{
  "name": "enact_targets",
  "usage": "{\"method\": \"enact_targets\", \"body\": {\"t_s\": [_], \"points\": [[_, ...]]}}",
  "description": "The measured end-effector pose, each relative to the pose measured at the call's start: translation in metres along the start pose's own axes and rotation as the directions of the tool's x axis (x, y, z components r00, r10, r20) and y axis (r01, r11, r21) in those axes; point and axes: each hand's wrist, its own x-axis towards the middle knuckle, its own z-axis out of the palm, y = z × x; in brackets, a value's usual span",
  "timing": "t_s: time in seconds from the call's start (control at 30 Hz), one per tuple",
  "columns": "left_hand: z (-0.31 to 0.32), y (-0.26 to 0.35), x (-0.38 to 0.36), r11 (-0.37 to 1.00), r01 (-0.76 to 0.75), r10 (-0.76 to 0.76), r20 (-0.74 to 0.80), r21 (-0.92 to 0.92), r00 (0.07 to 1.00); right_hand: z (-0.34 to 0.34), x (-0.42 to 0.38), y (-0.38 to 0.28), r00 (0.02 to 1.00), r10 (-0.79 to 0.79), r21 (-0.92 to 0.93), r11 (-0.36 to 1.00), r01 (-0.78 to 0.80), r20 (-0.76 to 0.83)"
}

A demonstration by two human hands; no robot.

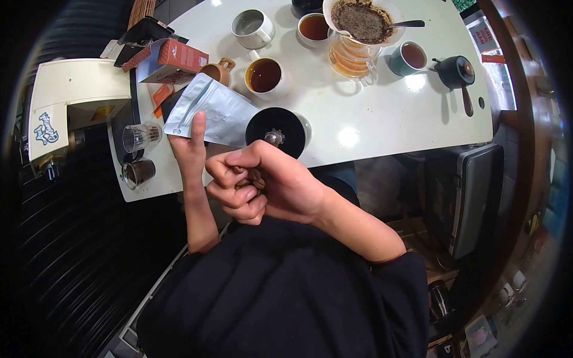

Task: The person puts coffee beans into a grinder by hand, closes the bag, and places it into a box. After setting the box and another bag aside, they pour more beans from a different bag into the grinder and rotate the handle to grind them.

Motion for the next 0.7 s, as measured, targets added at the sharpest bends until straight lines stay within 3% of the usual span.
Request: {"method": "enact_targets", "body": {"t_s": [0.07,0.23,0.3,0.5,0.57,0.7], "points": [[-0.005,-0.005,-0.001,0.999,0.051,-0.051,0.062,0.002,0.997,0.002,0.0,-0.002,1.0,-0.005,-0.03,1.0,0.004,-0.016],[-0.003,-0.003,0.0,0.999,0.043,-0.042,0.055,-0.013,0.998,0.004,-0.003,-0.004,0.999,0.005,-0.067,0.998,-0.008,-0.044],[-0.002,-0.001,0.0,0.999,0.041,-0.04,0.057,-0.015,0.998,0.005,-0.003,-0.004,0.992,-0.031,-0.129,0.992,0.015,-0.122],[0.0,0.001,0.001,0.997,-0.065,0.066,0.049,-0.035,0.997,0.005,-0.005,-0.003,0.988,-0.088,-0.199,0.978,0.062,-0.126],[0.007,0.005,0.001,0.958,-0.158,0.159,-0.017,-0.241,0.987,0.005,-0.006,-0.004,0.983,-0.101,-0.233,0.97,0.064,-0.154],[-0.003,0.005,-0.006,0.984,-0.102,0.106,0.018,-0.145,0.994,0.002,-0.008,-0.006,0.946,-0.199,-0.326,0.939,0.109,-0.256]]}}
